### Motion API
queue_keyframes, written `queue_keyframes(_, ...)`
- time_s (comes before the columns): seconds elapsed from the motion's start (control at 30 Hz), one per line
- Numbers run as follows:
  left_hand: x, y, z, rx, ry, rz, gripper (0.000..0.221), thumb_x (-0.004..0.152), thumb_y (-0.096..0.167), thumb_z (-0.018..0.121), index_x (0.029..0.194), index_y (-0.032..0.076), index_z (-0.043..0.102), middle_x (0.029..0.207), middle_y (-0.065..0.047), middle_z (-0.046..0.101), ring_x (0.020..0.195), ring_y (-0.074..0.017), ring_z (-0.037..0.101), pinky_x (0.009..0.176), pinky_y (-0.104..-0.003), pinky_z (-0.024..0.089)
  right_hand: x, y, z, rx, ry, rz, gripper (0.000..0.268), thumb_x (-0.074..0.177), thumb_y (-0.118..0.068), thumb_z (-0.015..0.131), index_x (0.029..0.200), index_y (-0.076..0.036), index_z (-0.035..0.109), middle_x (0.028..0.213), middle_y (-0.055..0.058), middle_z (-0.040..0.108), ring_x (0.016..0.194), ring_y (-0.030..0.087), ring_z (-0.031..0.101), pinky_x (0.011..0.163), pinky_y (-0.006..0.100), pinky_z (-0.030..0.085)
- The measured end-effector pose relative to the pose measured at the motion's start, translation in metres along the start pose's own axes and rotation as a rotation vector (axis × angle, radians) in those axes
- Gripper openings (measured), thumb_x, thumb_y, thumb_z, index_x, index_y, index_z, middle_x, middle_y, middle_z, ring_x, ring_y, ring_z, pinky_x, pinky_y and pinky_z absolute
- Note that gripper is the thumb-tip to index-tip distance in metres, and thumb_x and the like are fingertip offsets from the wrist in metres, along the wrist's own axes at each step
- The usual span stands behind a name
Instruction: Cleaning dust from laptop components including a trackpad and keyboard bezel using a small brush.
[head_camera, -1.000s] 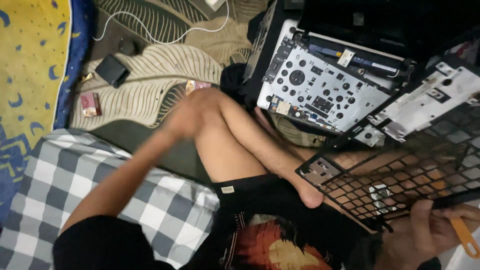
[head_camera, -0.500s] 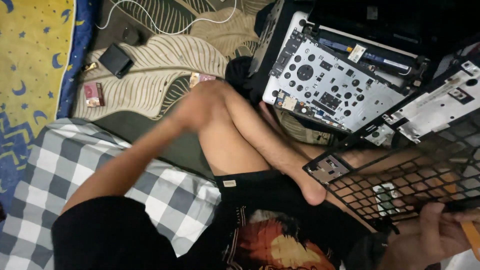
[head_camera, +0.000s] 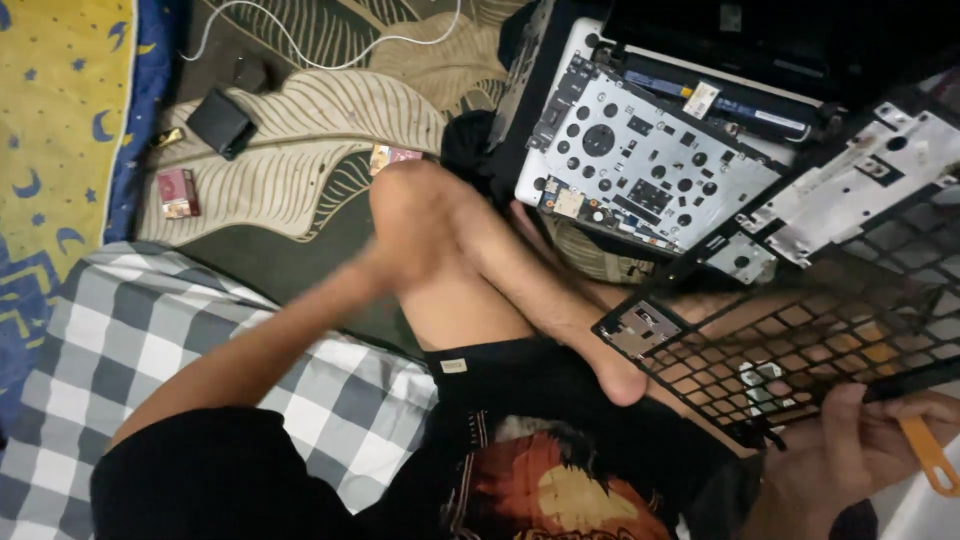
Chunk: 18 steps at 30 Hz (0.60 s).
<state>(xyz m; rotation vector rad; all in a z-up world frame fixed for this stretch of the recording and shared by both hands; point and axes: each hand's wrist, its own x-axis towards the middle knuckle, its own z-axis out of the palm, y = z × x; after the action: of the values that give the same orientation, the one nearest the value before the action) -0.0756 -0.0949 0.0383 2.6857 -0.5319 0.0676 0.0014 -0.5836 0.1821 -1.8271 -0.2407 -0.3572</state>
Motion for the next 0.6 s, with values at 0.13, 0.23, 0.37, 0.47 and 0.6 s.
queue_keyframes(0.13, -0.02, -0.1, -0.052, 0.426, -0.08, -0.89, 0.057, 0.099, 0.022, 0.059, 0.152, 0.006, 0.049, 0.161, -0.034, 0.027, 0.143, -0.0591, 0.028, 0.107, -0.074, 0.031, 0.002, 0.003, -0.015, -0.214, -0.083, -0.048, 0.03, 0.122, -0.007, 0.052, 0.111, -0.004, 0.024, 0.111, 0.011, 0.019, 0.084, 0.023, 0.015, 0.079, 0.045, 0.022)
queue_keyframes(0.23, 0.024, 0.014, -0.122, -0.269, 0.476, -0.598, 0.018, 0.108, 0.008, 0.056, 0.125, 0.003, 0.06, 0.121, -0.018, 0.058, 0.106, -0.0314, 0.061, 0.077, -0.04, 0.057, 0.004, -0.007, 0.002, 0.094, -0.014, 0.131, 0.027, 0.107, -0.007, 0.058, 0.113, -0.016, 0.032, 0.112, 0.004, 0.033, 0.118, 0.021, 0.044, 0.111, 0.034, 0.036)
queue_keyframes(0.37, 0.049, 0.126, -0.092, -0.817, 0.182, -0.645, 0.03, 0.105, 0.023, 0.053, 0.13, 0.01, 0.064, 0.135, -0.009, 0.065, 0.124, -0.0181, 0.062, 0.11, -0.034, 0.049, -0.003, -0.002, 0.002, 0.024, -0.127, 0.241, 0.03, 0.113, -0.012, 0.062, 0.114, -0.017, 0.033, 0.112, 0.002, 0.041, 0.11, 0.017, 0.047, 0.104, 0.034, 0.042)
queue_keyframes(0.47, 0.091, 0.188, -0.068, -1.264, 0.101, -0.134, 0.072, 0.106, 0.043, 0.056, 0.162, 0.011, 0.023, 0.166, -0.02, 0.035, 0.149, -0.0361, 0.046, 0.128, -0.056, 0.042, -0.001, -0.006, 0.011, -0.014, -0.198, 0.236, 0.03, 0.107, -0.004, 0.062, 0.104, -0.015, 0.035, 0.102, 0.001, 0.033, 0.089, 0.013, 0.038, 0.087, 0.028, 0.033)
queue_keyframes(0.6, 0.116, 0.212, -0.024, -1.633, 0.19, -0.336, 0.038, 0.11, 0.033, 0.051, 0.135, 0.005, 0.055, 0.131, -0.007, 0.061, 0.123, -0.0196, 0.06, 0.109, -0.035, 0.053, 0.025, -0.007, 0.01, -0.04, -0.315, 0.157, 0.011, 0.119, -0.015, 0.046, 0.116, -0.005, 0.044, 0.115, 0.012, 0.053, 0.112, 0.026, 0.056, 0.108, 0.039, 0.046)
